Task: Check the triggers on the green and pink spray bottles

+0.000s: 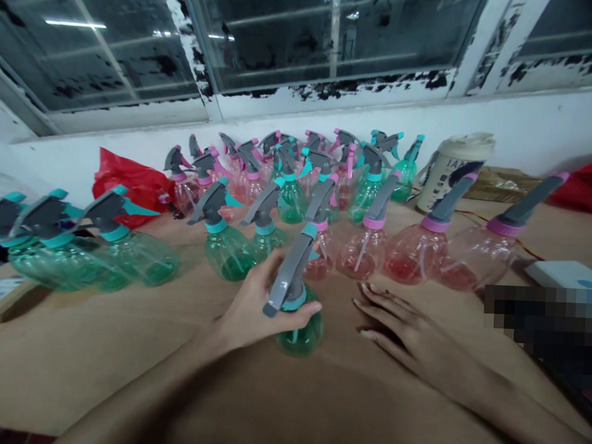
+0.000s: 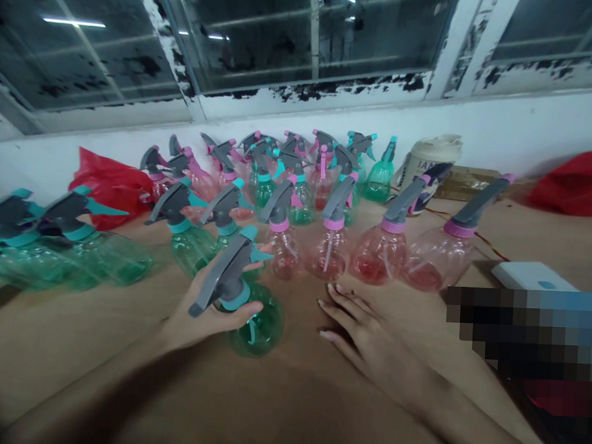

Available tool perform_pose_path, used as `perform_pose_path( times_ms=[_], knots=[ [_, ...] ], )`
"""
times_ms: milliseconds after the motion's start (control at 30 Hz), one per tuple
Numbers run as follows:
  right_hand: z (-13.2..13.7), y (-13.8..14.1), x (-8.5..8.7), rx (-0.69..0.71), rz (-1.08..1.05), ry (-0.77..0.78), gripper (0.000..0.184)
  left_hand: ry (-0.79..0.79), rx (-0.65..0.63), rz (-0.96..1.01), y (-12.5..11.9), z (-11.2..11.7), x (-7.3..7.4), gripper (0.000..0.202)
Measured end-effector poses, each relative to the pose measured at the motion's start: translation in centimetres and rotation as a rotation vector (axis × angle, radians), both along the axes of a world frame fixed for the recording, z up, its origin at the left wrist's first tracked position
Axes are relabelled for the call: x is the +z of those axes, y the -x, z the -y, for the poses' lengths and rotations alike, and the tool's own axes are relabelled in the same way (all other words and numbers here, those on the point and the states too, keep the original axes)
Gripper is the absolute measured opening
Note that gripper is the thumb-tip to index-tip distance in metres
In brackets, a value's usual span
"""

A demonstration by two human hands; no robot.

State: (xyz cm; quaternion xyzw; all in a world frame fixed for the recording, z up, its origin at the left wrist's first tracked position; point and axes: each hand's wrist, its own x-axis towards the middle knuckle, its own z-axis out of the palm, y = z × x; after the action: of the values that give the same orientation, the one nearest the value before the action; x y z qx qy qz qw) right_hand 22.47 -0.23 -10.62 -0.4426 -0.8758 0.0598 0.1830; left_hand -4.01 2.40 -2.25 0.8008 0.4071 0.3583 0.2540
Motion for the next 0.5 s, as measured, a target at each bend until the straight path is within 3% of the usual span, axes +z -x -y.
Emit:
perform_pose_path(
  times_ms=[200,333,500],
  knots=[
    [0.0,0.1,0.1,0.005,0.004,-0.001,0.045,0.012,0.059,0.024,0.1,0.8,0.3,0.064],
    [-0.2,0.1,0.5,0.023,0.05,0.0,0.044,0.028,0.125,0.01,0.4,1.8,0.6,0.047],
    [-0.3,0.3,2.5,0.028,0.162,0.013,0.042,-0.075,0.218,-0.077,1.7,3.3,1.1,0.04]
  ],
)
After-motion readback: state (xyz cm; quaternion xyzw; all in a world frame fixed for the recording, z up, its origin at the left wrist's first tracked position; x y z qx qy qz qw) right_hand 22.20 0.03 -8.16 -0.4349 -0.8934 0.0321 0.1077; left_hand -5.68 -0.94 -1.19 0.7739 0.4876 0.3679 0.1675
